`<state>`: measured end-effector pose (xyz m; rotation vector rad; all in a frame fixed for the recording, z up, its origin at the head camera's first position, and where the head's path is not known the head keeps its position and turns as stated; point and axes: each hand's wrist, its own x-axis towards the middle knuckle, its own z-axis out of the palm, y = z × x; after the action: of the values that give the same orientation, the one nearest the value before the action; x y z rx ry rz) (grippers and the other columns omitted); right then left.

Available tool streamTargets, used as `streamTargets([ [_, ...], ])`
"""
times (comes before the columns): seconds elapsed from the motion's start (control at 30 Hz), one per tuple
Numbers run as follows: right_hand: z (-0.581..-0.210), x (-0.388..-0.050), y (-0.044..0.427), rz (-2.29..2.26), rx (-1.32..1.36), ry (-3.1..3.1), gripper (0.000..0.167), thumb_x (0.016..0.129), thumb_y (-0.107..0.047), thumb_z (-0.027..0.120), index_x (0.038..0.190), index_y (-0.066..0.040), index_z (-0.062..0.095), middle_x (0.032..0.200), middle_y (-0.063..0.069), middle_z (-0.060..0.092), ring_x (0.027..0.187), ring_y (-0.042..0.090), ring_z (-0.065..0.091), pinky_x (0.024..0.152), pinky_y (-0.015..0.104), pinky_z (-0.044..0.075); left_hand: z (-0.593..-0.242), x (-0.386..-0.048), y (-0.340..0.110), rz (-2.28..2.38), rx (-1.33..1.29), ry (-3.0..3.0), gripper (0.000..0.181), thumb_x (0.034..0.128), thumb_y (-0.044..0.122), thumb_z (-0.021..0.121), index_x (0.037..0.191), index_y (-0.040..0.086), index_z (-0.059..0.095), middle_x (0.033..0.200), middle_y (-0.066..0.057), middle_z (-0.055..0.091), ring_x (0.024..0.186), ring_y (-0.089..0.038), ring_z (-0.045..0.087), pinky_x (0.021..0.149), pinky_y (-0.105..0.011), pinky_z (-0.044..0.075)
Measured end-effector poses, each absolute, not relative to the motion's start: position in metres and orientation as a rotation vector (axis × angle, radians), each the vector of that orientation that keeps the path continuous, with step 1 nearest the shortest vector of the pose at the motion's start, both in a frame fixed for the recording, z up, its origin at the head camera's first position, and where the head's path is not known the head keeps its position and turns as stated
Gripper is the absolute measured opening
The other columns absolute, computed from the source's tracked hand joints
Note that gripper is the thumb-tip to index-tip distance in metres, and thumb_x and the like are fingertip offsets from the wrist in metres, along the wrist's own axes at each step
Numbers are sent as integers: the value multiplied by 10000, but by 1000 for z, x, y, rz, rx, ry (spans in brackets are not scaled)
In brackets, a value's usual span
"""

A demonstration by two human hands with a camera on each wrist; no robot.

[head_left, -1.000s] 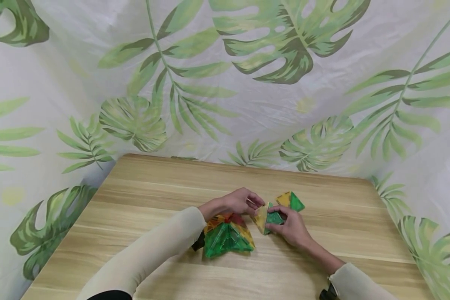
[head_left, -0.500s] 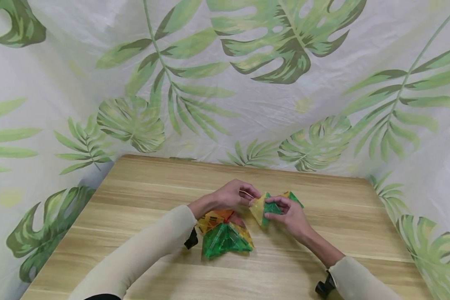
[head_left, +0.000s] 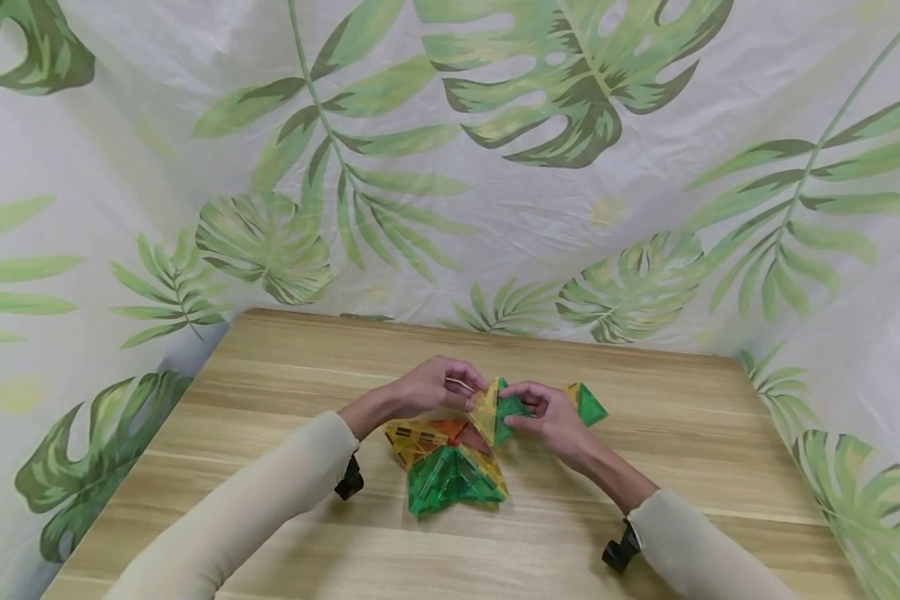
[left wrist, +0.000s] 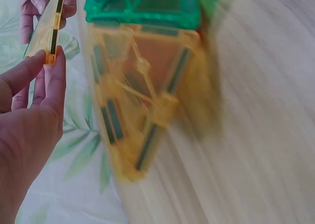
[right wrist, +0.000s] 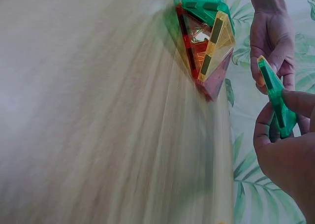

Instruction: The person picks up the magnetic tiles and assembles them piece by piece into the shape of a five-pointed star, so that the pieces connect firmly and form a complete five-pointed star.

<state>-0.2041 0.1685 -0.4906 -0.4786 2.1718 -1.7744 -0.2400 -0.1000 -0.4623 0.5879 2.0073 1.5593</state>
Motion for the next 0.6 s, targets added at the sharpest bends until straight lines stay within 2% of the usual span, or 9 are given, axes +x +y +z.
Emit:
streamTargets([
  [0.23, -500, -218, 151, -1749, -512, 2129, 373, 928, -50, 806, 1286, -53, 701, 1319, 115, 697, 1200, 238, 668, 984, 241, 543, -470, -240, -120, 1608, 543, 1971, 304, 958, -88, 705, 1257, -53, 666, 1326, -183, 668, 1252, -321, 653, 1019, -393, 579],
  [0.5, -510, -230, 138, -1794, -528, 2031, 389, 936, -23, 791, 1311, -32, 684, 1396, 141, 634, 1140, 238, 716, 840, 268, 604, -479, -244, -135, 1629, 472, 1999, 314, 937, -71, 739, 1241, -15, 685, 1269, -131, 681, 1219, -280, 661, 1026, -389, 572],
  [0.6, -511, -233, 134, -1796, -529, 2003, 399, 933, -18, 791, 1317, -33, 680, 1388, 142, 634, 1084, 226, 732, 844, 286, 614, -483, -245, -140, 1622, 451, 2019, 324, 934, -60, 750, 1246, -4, 688, 1254, -127, 685, 1215, -281, 662, 1037, -390, 565],
])
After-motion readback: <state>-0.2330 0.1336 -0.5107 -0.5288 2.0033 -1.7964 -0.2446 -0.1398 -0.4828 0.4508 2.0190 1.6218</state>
